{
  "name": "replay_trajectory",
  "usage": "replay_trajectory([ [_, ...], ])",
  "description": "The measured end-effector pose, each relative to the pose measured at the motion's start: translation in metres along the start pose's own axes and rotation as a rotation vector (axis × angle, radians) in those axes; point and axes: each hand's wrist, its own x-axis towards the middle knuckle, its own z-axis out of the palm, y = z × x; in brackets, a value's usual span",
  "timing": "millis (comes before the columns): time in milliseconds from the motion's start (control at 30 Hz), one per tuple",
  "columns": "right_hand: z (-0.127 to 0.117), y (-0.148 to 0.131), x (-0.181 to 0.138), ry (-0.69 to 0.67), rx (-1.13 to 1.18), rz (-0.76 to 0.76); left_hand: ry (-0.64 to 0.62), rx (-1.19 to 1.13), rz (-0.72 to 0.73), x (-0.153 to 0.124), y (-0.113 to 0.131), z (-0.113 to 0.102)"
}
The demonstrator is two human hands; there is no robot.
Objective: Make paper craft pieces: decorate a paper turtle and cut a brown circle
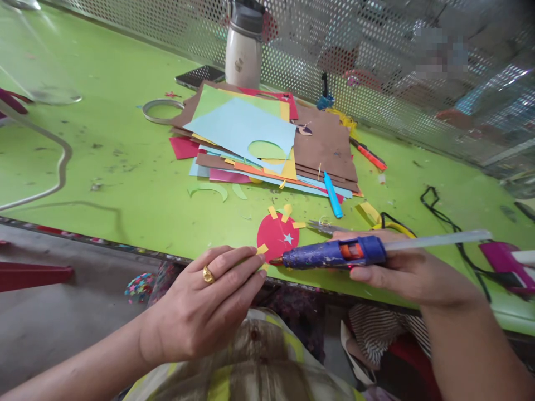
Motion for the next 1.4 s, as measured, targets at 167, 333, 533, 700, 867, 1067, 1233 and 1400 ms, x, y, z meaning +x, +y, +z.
replay_trajectory([
  [167,0.0001,-0.0006,0.0004,-0.026,0.012,0.013,-0.006,0.000,0.003,0.0001,0.0002,-0.0012],
  [333,0.0002,0.0006,-0.0009,-0.012,0.014,0.027,-0.015,-0.014,0.003,-0.0004,-0.0009,-0.0012],
  [533,-0.0003,0.0029,-0.0021,-0.021,0.052,0.047,-0.002,-0.011,-0.009,0.0002,0.0010,-0.0019],
  [700,-0.0007,0.0033,-0.0023,-0.018,0.020,0.003,0.004,-0.005,-0.006,0.0006,0.0002,-0.0008],
  [867,0.0007,0.0058,-0.0042,-0.019,0.053,0.066,-0.005,-0.006,0.005,-0.0001,-0.0010,-0.0003],
  [1067,0.0007,0.0037,-0.0028,-0.024,0.064,0.068,0.011,0.005,-0.012,0.0005,0.0006,-0.0011],
  [1233,0.0003,0.0042,-0.0021,-0.029,0.061,0.073,0.010,-0.014,-0.013,0.0019,0.0007,-0.0013],
  [1400,0.0004,0.0031,-0.0019,-0.004,0.048,0.077,0.011,-0.030,-0.006,0.0012,0.0003,-0.0006],
])
